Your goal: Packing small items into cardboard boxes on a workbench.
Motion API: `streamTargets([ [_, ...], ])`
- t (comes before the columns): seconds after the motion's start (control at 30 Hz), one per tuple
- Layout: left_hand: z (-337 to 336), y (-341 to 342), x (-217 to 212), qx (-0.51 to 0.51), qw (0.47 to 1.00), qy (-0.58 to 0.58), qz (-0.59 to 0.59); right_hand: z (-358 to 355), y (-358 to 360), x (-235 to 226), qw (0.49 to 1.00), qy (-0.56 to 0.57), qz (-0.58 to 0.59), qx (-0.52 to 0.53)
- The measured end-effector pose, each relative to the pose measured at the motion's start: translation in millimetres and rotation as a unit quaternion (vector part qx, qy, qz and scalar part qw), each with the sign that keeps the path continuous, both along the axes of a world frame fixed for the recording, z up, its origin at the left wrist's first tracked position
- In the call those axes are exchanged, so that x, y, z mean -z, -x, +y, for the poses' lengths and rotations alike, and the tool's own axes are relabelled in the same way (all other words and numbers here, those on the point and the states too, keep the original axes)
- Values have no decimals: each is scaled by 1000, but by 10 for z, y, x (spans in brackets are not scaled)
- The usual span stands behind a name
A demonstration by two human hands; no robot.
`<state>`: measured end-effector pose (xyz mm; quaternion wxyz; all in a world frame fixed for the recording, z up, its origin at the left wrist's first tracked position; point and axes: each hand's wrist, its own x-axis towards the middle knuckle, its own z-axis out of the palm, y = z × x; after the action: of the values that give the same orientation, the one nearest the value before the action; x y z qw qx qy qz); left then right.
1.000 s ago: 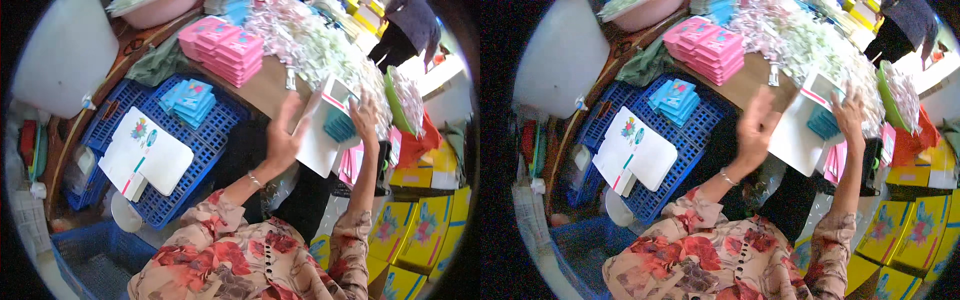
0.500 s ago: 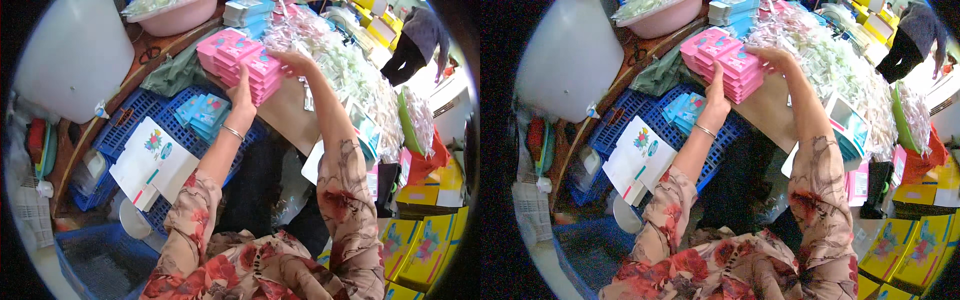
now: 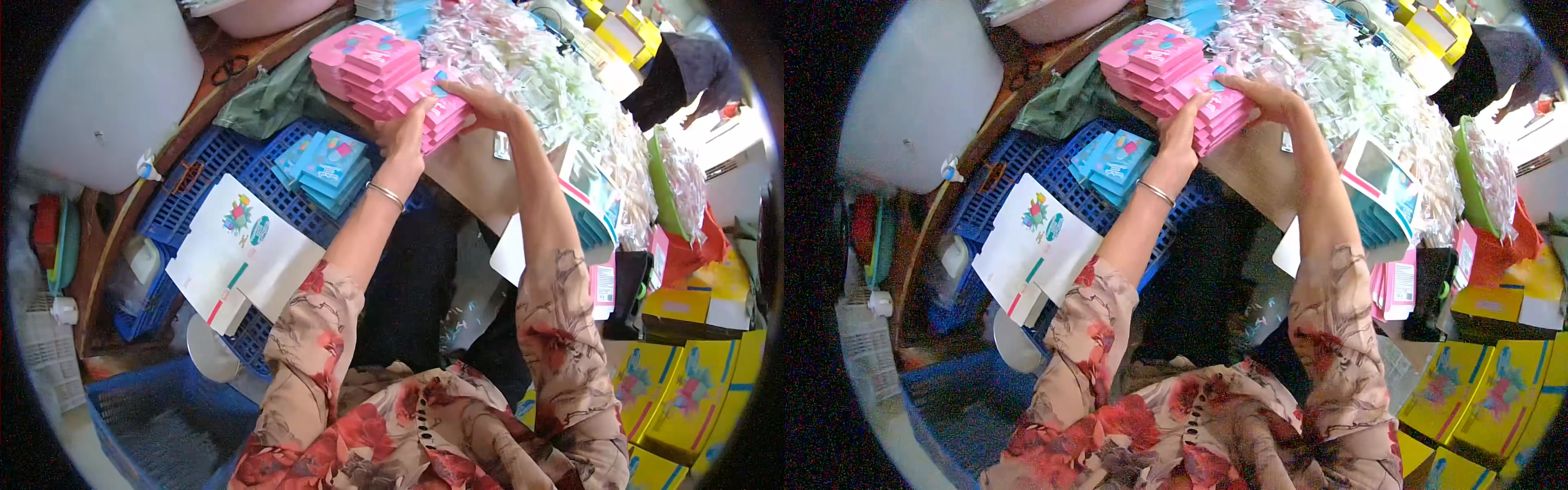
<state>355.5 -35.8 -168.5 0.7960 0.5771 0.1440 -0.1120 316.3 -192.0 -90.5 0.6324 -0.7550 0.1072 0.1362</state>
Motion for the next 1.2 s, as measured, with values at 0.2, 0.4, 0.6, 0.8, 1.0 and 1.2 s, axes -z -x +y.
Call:
streamTargets([
  [0.2, 125, 240, -83, 54, 983, 81, -157, 46, 295, 68, 999, -4, -8, 53],
  [0.4, 370, 363, 5, 117, 931, -12, -345, 195, 681, 63, 994, 38, -75, 67],
  [0.6, 499, 521, -5, 175, 821, -66, -539, 271, 1035, 734, 936, 139, -293, 135],
  [0.8, 582, 378, 107, 194, 801, -126, -552, 538, 1269, -19, 920, 79, -340, 181],
  [1.0, 591, 323, 110, 208, 786, -138, -565, 566, 474, 171, 769, 587, -250, 41],
  [1.2, 599, 311, 117, 210, 766, -173, -582, 386, 242, 511, 743, 594, -309, -9],
])
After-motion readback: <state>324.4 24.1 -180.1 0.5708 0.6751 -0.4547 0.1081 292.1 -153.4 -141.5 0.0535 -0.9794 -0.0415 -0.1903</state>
